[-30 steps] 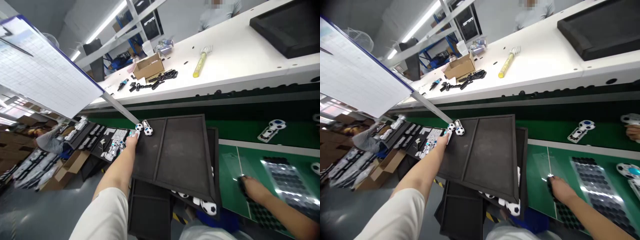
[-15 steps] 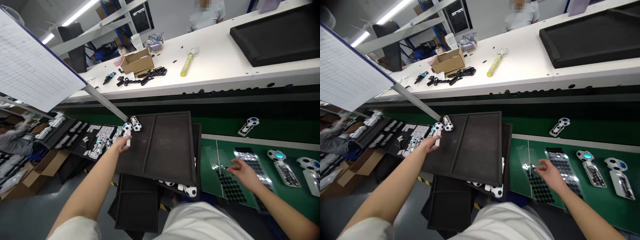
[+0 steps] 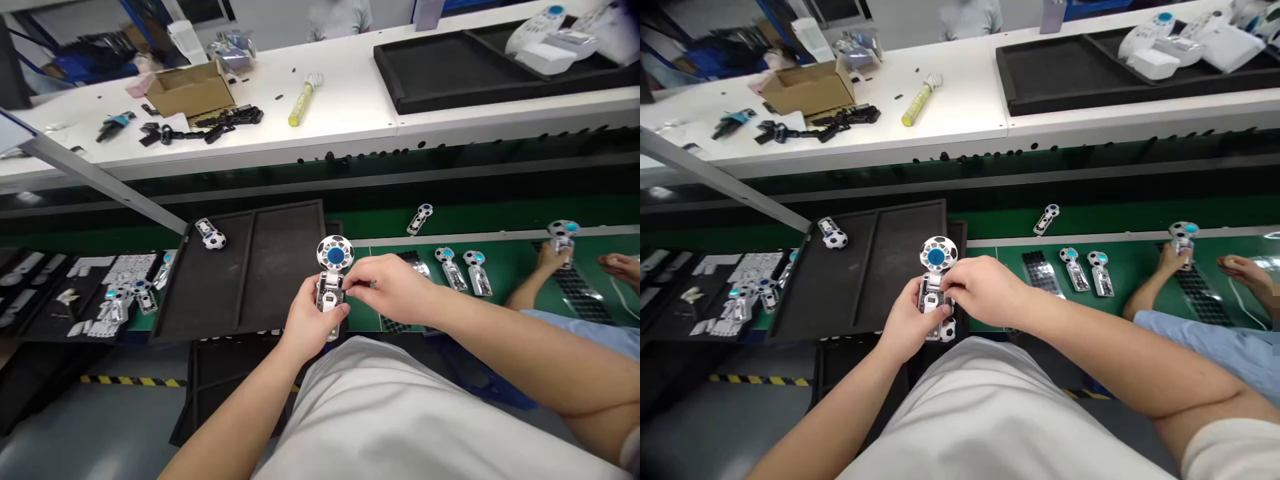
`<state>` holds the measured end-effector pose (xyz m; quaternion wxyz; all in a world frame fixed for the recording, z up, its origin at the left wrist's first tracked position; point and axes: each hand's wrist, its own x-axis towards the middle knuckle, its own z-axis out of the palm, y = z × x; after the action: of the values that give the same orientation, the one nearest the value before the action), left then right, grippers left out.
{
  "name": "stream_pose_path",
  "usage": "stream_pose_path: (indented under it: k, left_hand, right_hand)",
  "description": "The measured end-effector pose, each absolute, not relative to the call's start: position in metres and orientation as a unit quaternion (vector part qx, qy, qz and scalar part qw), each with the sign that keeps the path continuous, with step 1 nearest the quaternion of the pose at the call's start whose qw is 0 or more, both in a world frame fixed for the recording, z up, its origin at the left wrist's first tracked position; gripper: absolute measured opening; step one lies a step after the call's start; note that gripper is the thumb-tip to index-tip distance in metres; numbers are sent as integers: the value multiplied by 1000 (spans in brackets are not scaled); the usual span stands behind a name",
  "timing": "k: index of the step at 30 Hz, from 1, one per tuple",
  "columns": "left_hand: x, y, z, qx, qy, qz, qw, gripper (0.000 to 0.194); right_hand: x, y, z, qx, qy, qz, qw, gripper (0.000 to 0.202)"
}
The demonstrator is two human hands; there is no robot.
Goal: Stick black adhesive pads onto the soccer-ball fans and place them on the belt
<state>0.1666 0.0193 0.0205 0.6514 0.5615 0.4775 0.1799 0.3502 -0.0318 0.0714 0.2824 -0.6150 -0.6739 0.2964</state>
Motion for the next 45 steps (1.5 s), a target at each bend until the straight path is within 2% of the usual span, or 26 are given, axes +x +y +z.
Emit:
stream_pose_path:
  k: [4, 9, 34, 45]
  left_hand:
    - [170, 4, 18, 619, 426, 166, 639, 56]
    - [169, -9, 23, 640, 430, 151, 619, 52]
    - [175, -23, 40, 672, 479, 140, 548, 50]
    - [170, -34, 30, 666, 481, 141, 552, 49]
  right_hand:
    - [346, -43, 74, -600, -734, 262, 180, 17]
    - [344, -53, 74, -597, -748, 252, 142, 18]
    - [341, -68, 76, -605, -744, 236, 160, 17]
    - [327, -75, 62, -649, -713, 230, 129, 18]
